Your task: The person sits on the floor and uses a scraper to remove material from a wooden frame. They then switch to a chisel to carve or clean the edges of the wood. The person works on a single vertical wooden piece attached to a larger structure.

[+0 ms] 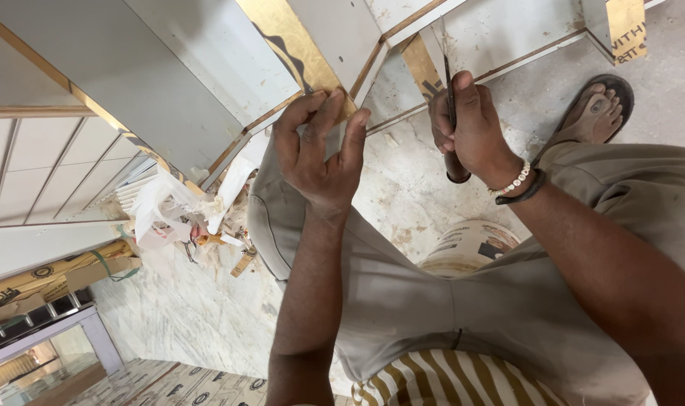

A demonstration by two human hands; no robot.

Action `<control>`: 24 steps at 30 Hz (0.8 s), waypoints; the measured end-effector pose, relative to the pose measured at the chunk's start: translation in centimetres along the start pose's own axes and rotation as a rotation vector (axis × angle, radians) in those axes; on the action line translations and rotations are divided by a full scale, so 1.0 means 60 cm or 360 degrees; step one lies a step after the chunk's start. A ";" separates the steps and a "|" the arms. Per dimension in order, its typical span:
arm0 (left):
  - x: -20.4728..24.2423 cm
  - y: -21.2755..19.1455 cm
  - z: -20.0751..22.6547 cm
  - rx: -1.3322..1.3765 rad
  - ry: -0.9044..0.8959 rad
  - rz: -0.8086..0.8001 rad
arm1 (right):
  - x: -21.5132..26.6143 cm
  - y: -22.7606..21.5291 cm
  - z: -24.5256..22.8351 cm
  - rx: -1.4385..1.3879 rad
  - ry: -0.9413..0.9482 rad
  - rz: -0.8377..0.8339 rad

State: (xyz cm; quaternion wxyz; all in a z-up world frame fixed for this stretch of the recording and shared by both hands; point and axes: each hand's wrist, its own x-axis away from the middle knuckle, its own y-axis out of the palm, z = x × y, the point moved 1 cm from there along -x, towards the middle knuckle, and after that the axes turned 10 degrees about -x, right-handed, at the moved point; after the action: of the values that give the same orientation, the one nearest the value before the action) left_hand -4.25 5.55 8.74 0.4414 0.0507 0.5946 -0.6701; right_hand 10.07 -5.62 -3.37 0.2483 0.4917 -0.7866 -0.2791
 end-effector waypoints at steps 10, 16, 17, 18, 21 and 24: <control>-0.014 -0.019 0.021 -0.0340 0.0145 -0.0047 | 0.002 0.003 0.001 -0.0002 0.0081 0.0078; -0.076 -0.041 0.006 -0.0731 0.0683 -0.0467 | -0.006 0.004 0.001 -0.0105 0.0096 0.0124; -0.089 -0.051 -0.001 -0.0767 0.0807 -0.0550 | -0.005 0.003 -0.001 -0.0098 0.0089 0.0127; -0.098 -0.059 -0.004 -0.0802 0.0933 -0.0632 | -0.005 0.004 -0.003 -0.0091 0.0081 0.0130; -0.108 -0.060 0.001 -0.0931 0.1078 -0.0752 | -0.006 -0.001 -0.013 -0.0049 0.0082 0.0108; -0.114 -0.052 0.005 -0.0871 0.1111 -0.0853 | -0.012 -0.012 -0.009 -0.0147 0.0210 0.0192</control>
State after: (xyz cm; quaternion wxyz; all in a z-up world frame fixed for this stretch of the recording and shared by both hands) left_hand -2.02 8.62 15.25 0.0268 0.0000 0.8521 -0.5228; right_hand 11.15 -5.32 -3.55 0.3384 0.4487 -0.7830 -0.2666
